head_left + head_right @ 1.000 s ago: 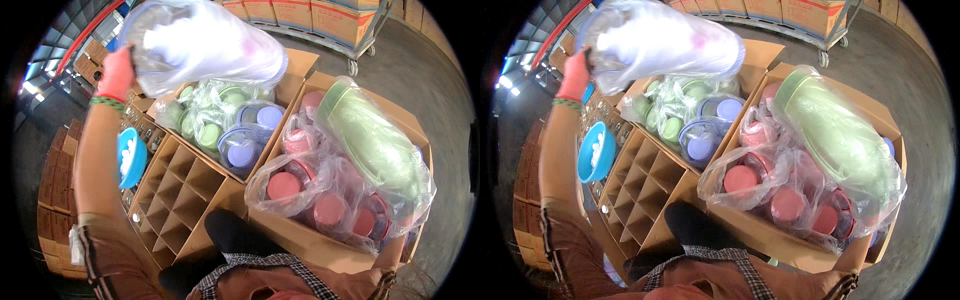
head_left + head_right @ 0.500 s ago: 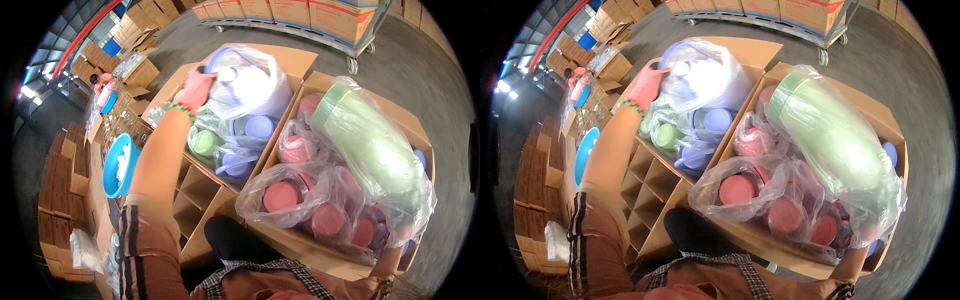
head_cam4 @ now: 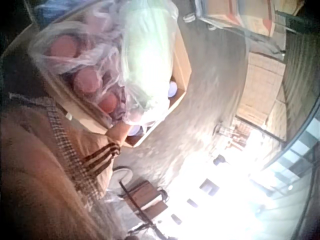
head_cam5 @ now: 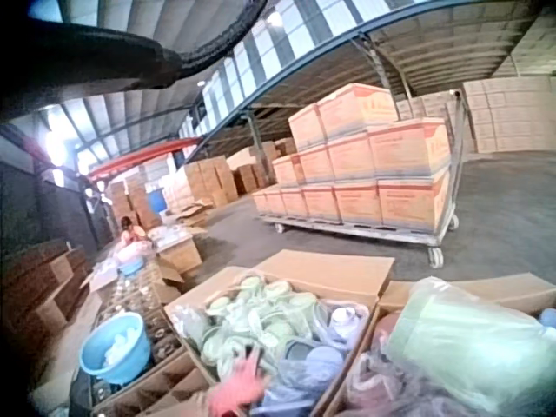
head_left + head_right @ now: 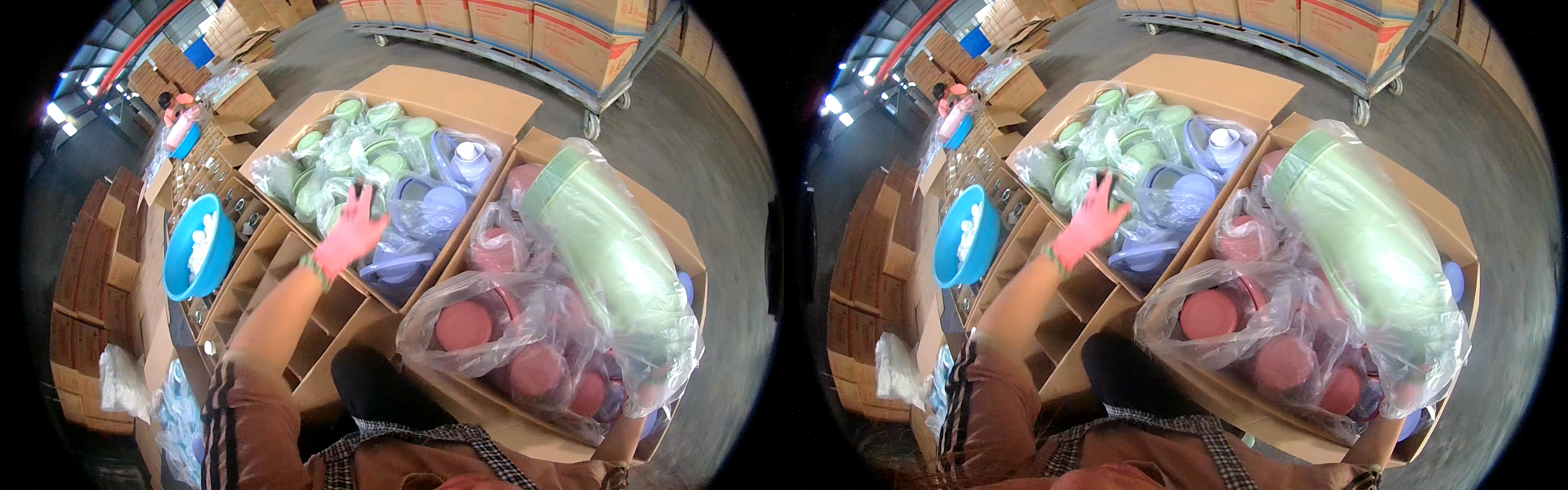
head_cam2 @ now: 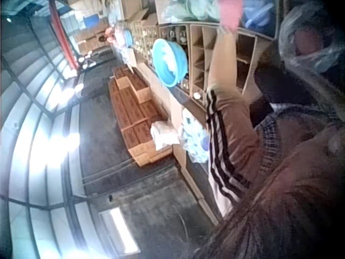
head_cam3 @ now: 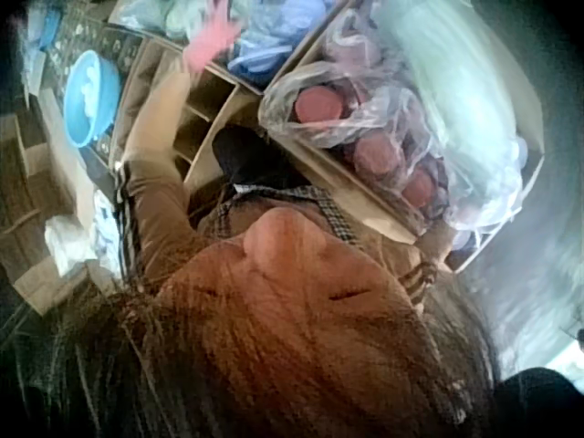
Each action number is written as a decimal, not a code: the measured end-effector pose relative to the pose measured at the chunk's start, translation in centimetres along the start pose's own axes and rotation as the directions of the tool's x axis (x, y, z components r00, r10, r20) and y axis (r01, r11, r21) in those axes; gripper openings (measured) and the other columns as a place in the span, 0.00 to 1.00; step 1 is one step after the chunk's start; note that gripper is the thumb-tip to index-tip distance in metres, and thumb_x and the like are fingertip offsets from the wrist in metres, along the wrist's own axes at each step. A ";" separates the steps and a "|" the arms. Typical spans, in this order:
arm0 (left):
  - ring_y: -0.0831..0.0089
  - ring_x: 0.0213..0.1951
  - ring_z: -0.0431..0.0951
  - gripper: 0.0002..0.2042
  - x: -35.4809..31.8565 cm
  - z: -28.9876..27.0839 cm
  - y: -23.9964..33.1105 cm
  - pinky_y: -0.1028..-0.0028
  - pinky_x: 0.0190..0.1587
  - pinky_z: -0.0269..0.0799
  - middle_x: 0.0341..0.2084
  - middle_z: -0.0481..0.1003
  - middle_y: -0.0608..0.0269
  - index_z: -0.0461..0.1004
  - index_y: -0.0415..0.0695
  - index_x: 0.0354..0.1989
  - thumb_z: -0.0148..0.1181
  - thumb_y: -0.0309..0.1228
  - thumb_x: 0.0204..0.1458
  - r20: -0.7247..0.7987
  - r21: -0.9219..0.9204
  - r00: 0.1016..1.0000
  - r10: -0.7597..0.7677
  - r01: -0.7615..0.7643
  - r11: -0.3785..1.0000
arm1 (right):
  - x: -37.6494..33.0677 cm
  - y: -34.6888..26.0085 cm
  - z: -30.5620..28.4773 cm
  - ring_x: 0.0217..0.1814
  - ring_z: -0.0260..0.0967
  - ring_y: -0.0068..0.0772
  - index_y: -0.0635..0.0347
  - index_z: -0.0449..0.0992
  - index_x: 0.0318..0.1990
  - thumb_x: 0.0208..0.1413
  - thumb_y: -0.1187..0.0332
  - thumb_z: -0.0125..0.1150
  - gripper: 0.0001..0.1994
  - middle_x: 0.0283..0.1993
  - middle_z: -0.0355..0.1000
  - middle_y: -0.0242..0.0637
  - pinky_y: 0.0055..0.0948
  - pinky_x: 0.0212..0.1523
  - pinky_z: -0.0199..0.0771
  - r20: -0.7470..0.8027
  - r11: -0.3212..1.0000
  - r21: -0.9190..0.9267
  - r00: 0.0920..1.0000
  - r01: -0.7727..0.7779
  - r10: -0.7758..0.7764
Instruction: The person packs plastic pitchers into a cardboard box. They remove a purple pitcher from a plastic bag, place it in the box, then remove a green pitcher from a bag, attach its lid, and place it in the box. Finally, they close the box flaps.
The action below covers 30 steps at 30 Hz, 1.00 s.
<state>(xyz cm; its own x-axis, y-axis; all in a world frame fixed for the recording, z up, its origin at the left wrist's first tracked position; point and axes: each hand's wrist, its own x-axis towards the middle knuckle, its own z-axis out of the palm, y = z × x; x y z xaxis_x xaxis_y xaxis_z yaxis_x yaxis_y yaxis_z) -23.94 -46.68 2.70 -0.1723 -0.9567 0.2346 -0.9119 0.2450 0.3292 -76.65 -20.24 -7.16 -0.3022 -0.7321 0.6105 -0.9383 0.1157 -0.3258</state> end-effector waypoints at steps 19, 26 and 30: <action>0.47 0.42 0.64 0.27 -57.5 -20.1 -14.9 0.58 0.43 0.62 0.43 0.61 0.39 0.64 0.41 0.44 0.63 0.35 0.31 -0.706 0.422 0.533 -0.466 0.845 0.327 | 4.6 -6.0 6.7 0.47 0.63 0.39 0.63 0.65 0.47 0.47 0.60 0.54 0.22 0.47 0.65 0.42 0.32 0.45 0.64 0.096 0.997 0.083 0.995 -0.006 -0.002; 0.51 0.47 0.62 0.28 -65.5 -19.5 -18.9 0.56 0.53 0.51 0.45 0.65 0.53 0.65 0.46 0.46 0.58 0.49 0.36 -0.354 0.518 0.357 -0.864 0.844 0.136 | 5.9 -1.0 5.4 0.47 0.63 0.39 0.63 0.65 0.47 0.47 0.60 0.53 0.22 0.47 0.65 0.43 0.33 0.45 0.64 0.265 0.917 0.146 0.908 -0.371 0.325; 0.55 0.38 0.69 0.06 -67.9 -16.5 -21.7 0.56 0.52 0.53 0.25 0.73 0.59 0.73 0.46 0.26 0.56 0.31 0.39 -0.466 0.368 0.465 -0.753 0.875 0.313 | 7.4 7.6 1.8 0.47 0.63 0.39 0.63 0.65 0.47 0.47 0.60 0.53 0.21 0.47 0.65 0.43 0.33 0.44 0.64 0.311 0.718 0.281 0.768 -0.637 0.560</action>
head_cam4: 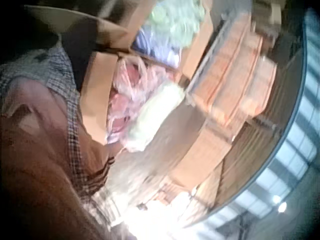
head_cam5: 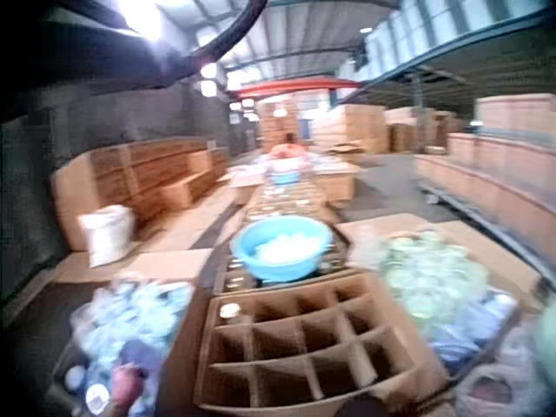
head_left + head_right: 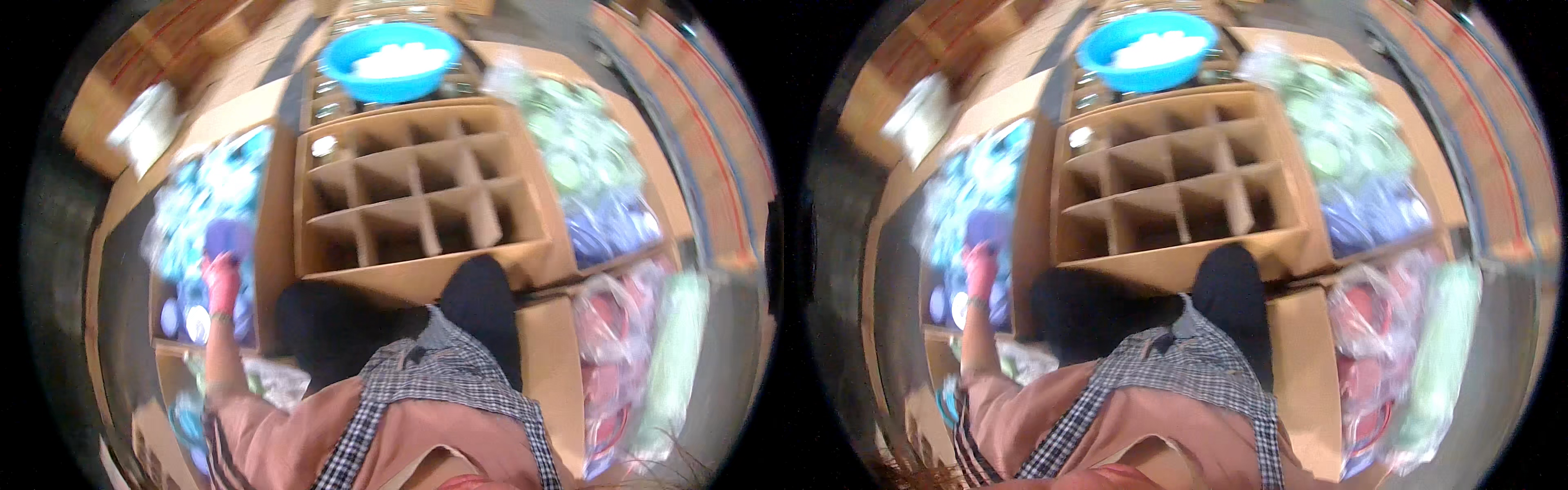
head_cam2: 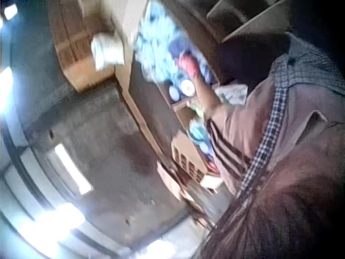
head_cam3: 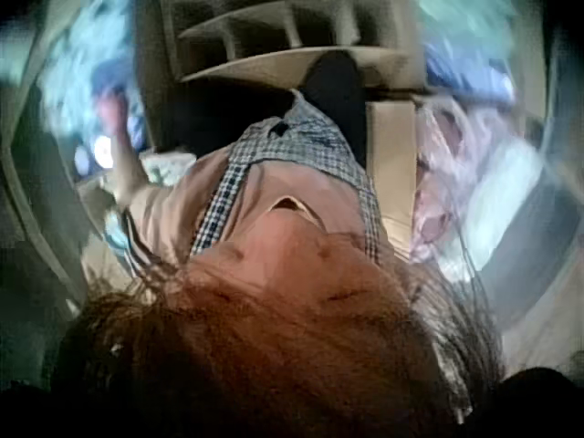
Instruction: The person packs plastic pitchers into a cardboard box. They remove a purple pitcher from a plastic bag, place it in the box, then remove a green pitcher from a bag, attach its lid, and place it in the box. Finally, they close the box flaps.
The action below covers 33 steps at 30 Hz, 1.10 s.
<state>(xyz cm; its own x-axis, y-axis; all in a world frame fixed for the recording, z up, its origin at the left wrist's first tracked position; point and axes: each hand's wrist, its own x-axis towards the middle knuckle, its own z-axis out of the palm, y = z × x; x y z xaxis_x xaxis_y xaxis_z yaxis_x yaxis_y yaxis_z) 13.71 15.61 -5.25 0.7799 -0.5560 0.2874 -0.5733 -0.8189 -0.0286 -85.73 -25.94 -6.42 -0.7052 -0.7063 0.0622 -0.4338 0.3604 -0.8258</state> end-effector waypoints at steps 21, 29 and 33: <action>0.58 0.41 0.67 0.13 -5.9 -10.7 48.3 0.68 0.44 0.63 0.38 0.68 0.52 0.70 0.40 0.36 0.60 0.29 0.40 -0.141 -0.989 0.482 0.865 -0.099 -0.106 | -30.8 -26.0 20.7 0.64 0.41 0.29 0.60 0.43 0.61 0.36 0.64 0.66 0.45 0.61 0.46 0.37 0.29 0.61 0.39 0.800 0.795 0.596 0.170 -0.112 -0.576; 0.45 0.51 0.57 0.27 -5.3 -4.2 45.6 0.55 0.53 0.52 0.50 0.56 0.41 0.62 0.39 0.43 0.62 0.32 0.31 -0.127 -0.773 0.584 0.802 -0.565 0.289 | -17.0 -33.9 31.1 0.52 0.58 0.35 0.62 0.49 0.58 0.33 0.59 0.69 0.45 0.49 0.61 0.43 0.30 0.51 0.61 0.515 0.768 0.491 0.574 0.412 -0.637; 0.54 0.48 0.63 0.21 -6.3 -2.3 45.8 0.53 0.52 0.52 0.45 0.64 0.50 0.66 0.41 0.38 0.58 0.34 0.31 -0.153 -0.707 0.515 0.843 -0.653 0.271 | -0.9 -33.1 40.1 0.55 0.57 0.50 0.67 0.52 0.55 0.27 0.44 0.65 0.49 0.53 0.56 0.57 0.38 0.52 0.60 0.330 0.776 -0.291 0.820 0.559 -0.467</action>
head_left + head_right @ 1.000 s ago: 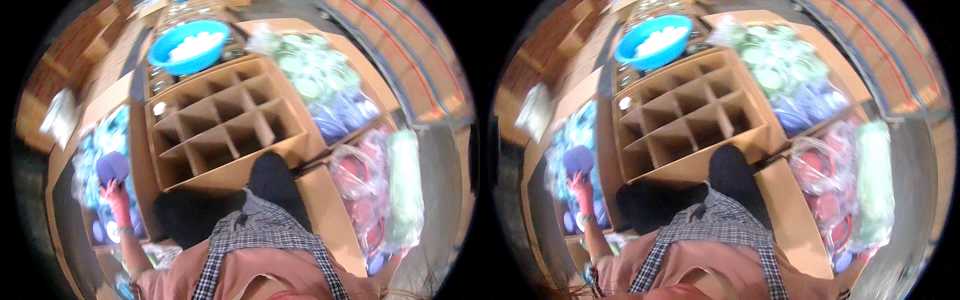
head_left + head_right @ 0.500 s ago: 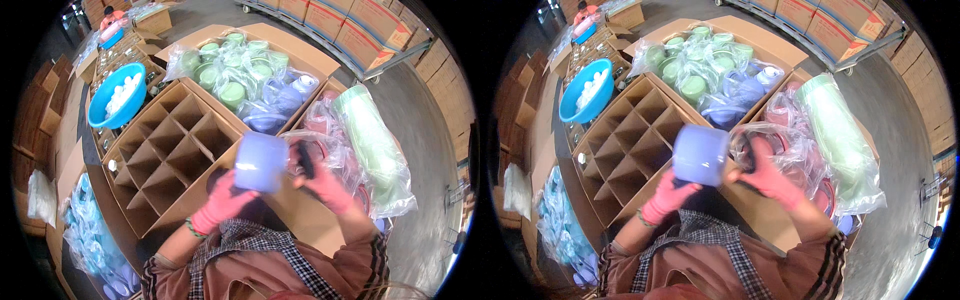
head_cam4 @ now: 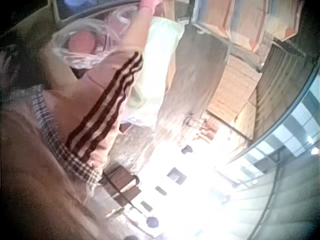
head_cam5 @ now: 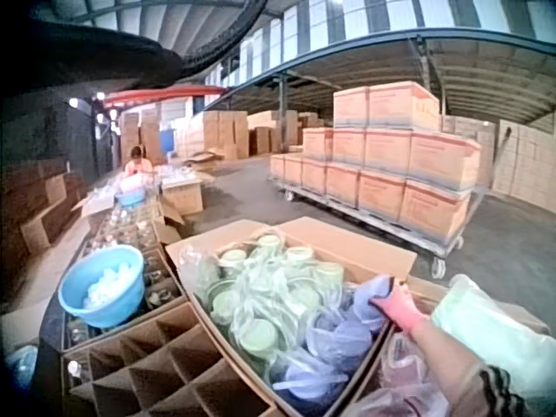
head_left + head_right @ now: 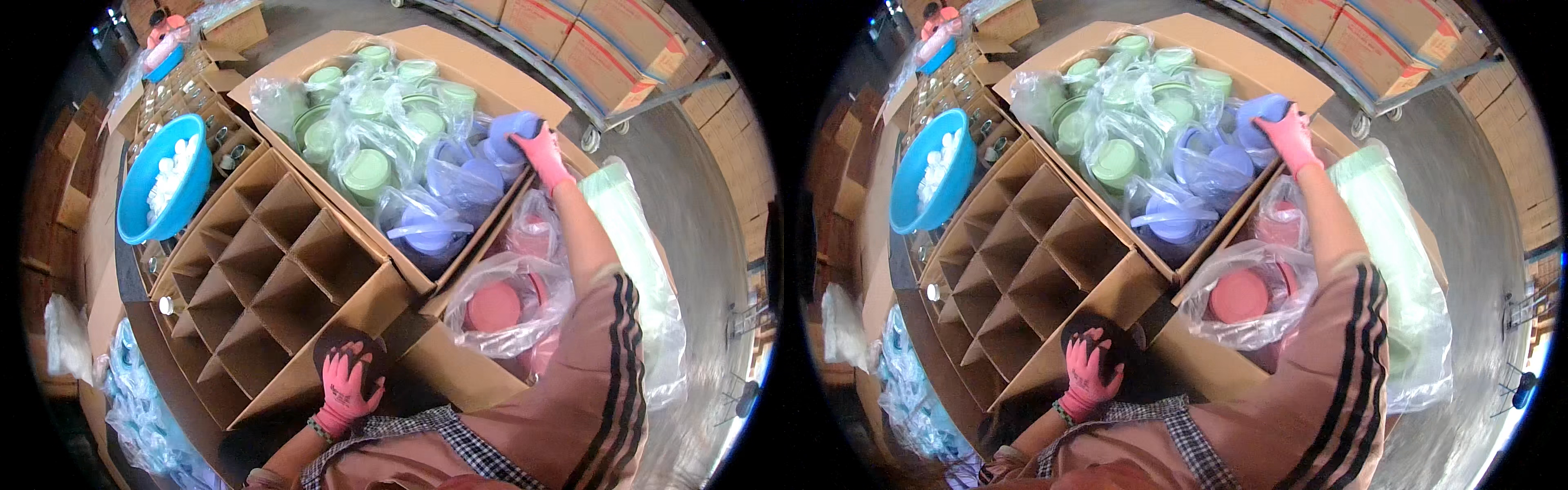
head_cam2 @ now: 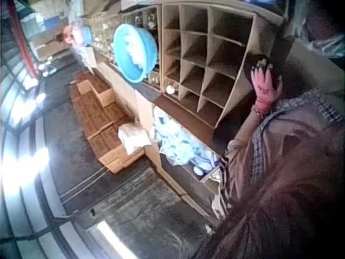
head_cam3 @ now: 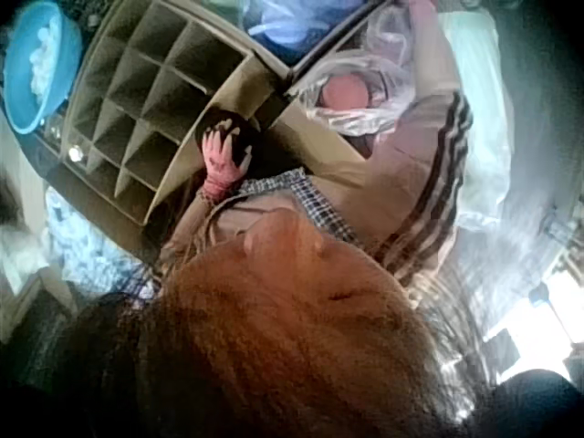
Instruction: The person packs plastic pitchers into a cardboard box. They remove a purple pitcher from a plastic bag, place it in the box, then remove a green pitcher from a bag, attach its lid, and place it in the box. Finally, they close the box flaps.
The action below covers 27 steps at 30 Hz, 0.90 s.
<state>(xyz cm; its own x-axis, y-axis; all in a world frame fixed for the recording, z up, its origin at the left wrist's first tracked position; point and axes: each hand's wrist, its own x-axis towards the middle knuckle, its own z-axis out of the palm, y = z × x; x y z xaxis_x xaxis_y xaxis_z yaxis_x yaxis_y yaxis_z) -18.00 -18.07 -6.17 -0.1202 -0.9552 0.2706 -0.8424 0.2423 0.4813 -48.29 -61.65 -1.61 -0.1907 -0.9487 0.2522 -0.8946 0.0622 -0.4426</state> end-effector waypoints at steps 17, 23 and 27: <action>0.56 0.44 0.66 0.17 -2.0 -0.8 -1.9 0.52 0.50 0.53 0.37 0.70 0.58 0.70 0.44 0.31 0.57 0.36 0.27 0.007 -0.010 0.999 -0.049 0.049 0.999 | 2.1 -2.3 10.4 0.49 0.60 0.54 0.63 0.54 0.55 0.41 0.42 0.53 0.39 0.53 0.54 0.52 0.42 0.49 0.60 0.173 0.787 -0.592 0.981 0.175 -0.088; 0.57 0.44 0.66 0.17 -2.2 -1.3 -2.0 0.54 0.51 0.52 0.36 0.69 0.59 0.70 0.44 0.31 0.56 0.35 0.28 0.012 -0.019 0.998 -0.064 0.064 0.998 | 6.0 3.2 10.0 0.58 0.51 0.59 0.61 0.49 0.59 0.42 0.38 0.48 0.43 0.60 0.45 0.56 0.44 0.56 0.52 0.344 0.921 -0.371 0.939 0.123 0.013; 0.57 0.44 0.66 0.15 -2.3 -1.5 -1.5 0.53 0.51 0.52 0.36 0.69 0.58 0.70 0.43 0.30 0.55 0.32 0.29 -0.038 -0.023 0.996 -0.085 0.084 0.996 | -0.3 -0.2 7.6 0.60 0.46 0.55 0.61 0.57 0.55 0.45 0.50 0.50 0.32 0.58 0.50 0.54 0.42 0.57 0.51 0.142 0.817 -0.454 0.934 0.357 -0.329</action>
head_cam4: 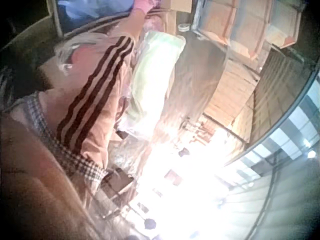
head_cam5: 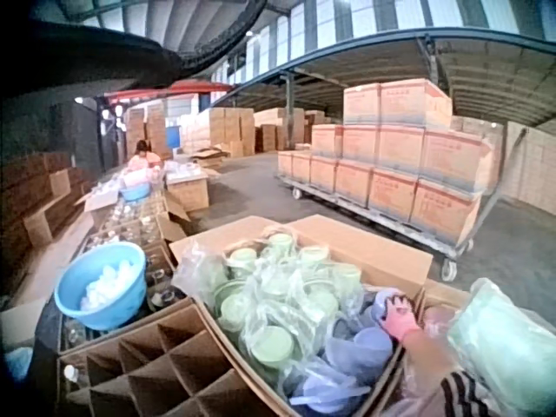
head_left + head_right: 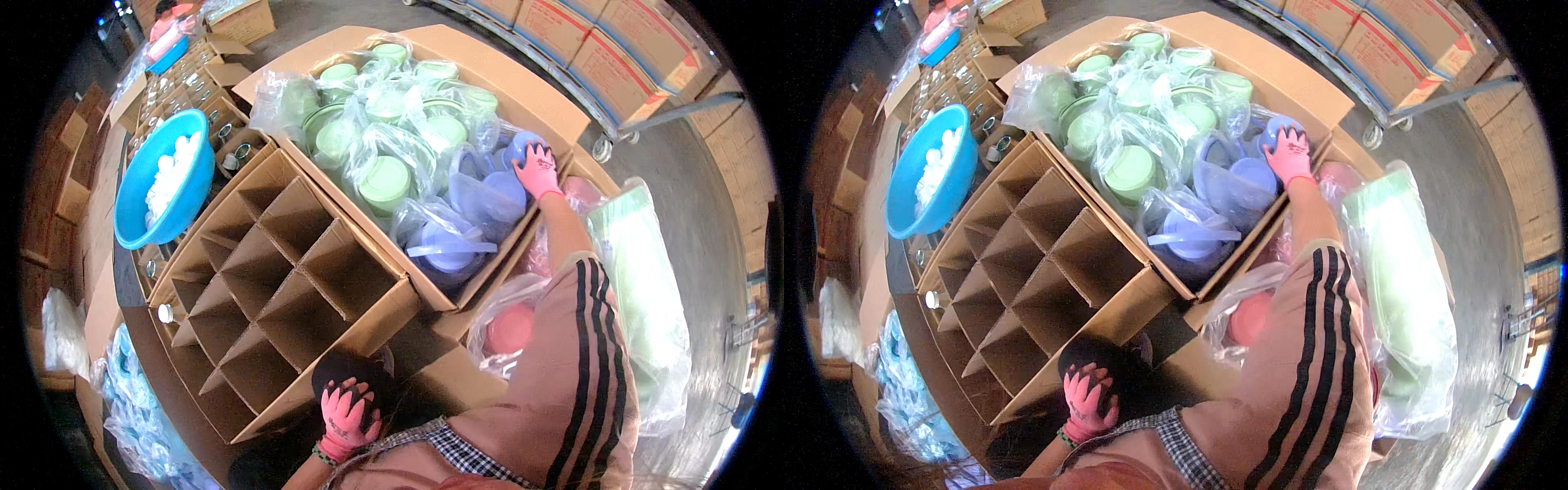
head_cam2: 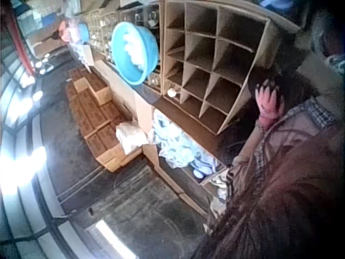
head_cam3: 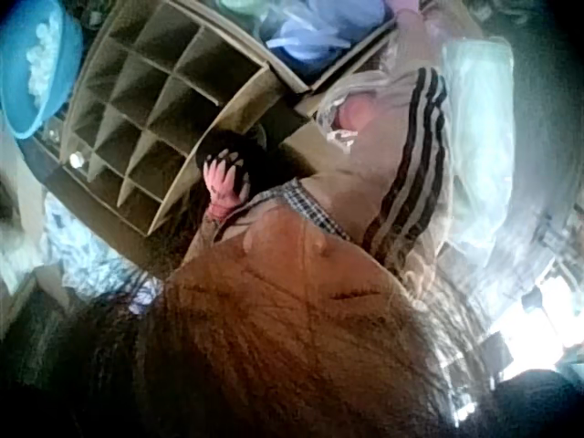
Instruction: The person packs plastic pitchers into a cardboard box. They remove a purple pitcher from a plastic bag, place it in the box, then remove a green pitcher from a bag, attach its lid, and place it in the box. Finally, they close the box flaps.
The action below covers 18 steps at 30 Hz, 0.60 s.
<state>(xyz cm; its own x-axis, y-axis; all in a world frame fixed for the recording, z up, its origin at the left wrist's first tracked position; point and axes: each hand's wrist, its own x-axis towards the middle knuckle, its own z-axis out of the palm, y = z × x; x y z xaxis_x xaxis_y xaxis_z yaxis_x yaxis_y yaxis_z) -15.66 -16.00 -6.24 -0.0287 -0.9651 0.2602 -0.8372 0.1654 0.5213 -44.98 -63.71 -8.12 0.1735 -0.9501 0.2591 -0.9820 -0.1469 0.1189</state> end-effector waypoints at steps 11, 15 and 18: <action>0.56 0.45 0.65 0.12 -1.0 0.8 -0.2 0.52 0.51 0.51 0.36 0.68 0.57 0.68 0.41 0.30 0.54 0.31 0.34 -0.106 0.028 0.986 0.130 -0.128 0.991 | -21.1 3.0 -22.0 0.53 0.56 0.50 0.66 0.63 0.48 0.41 0.56 0.60 0.28 0.49 0.60 0.52 0.39 0.53 0.56 -0.188 0.970 0.202 0.977 0.136 -0.098; 0.57 0.46 0.64 0.12 -1.0 1.0 0.3 0.53 0.52 0.52 0.37 0.68 0.57 0.68 0.41 0.31 0.55 0.30 0.35 -0.112 0.028 0.977 0.183 -0.181 0.983 | -28.8 13.4 -26.3 0.56 0.51 0.52 0.66 0.59 0.51 0.38 0.49 0.61 0.36 0.53 0.55 0.54 0.42 0.55 0.53 -0.352 0.898 -0.195 0.882 -0.395 0.312; 0.58 0.46 0.64 0.13 -1.2 1.0 0.7 0.55 0.52 0.51 0.36 0.67 0.58 0.68 0.41 0.31 0.55 0.30 0.35 -0.103 -0.030 0.978 0.180 -0.184 0.982 | -36.6 21.5 -24.4 0.55 0.54 0.51 0.67 0.57 0.53 0.36 0.45 0.60 0.41 0.56 0.54 0.54 0.40 0.53 0.55 -0.103 0.735 -0.356 0.806 -0.577 0.583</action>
<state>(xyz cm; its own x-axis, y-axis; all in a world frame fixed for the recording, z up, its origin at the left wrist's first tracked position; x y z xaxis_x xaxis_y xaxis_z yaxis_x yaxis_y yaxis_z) -16.77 -14.92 -7.01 -0.1225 -0.8932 0.4326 -0.8006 0.3465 0.4888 -70.62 -25.42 8.30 -0.4248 -0.8229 0.3772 -0.7949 0.5385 0.2795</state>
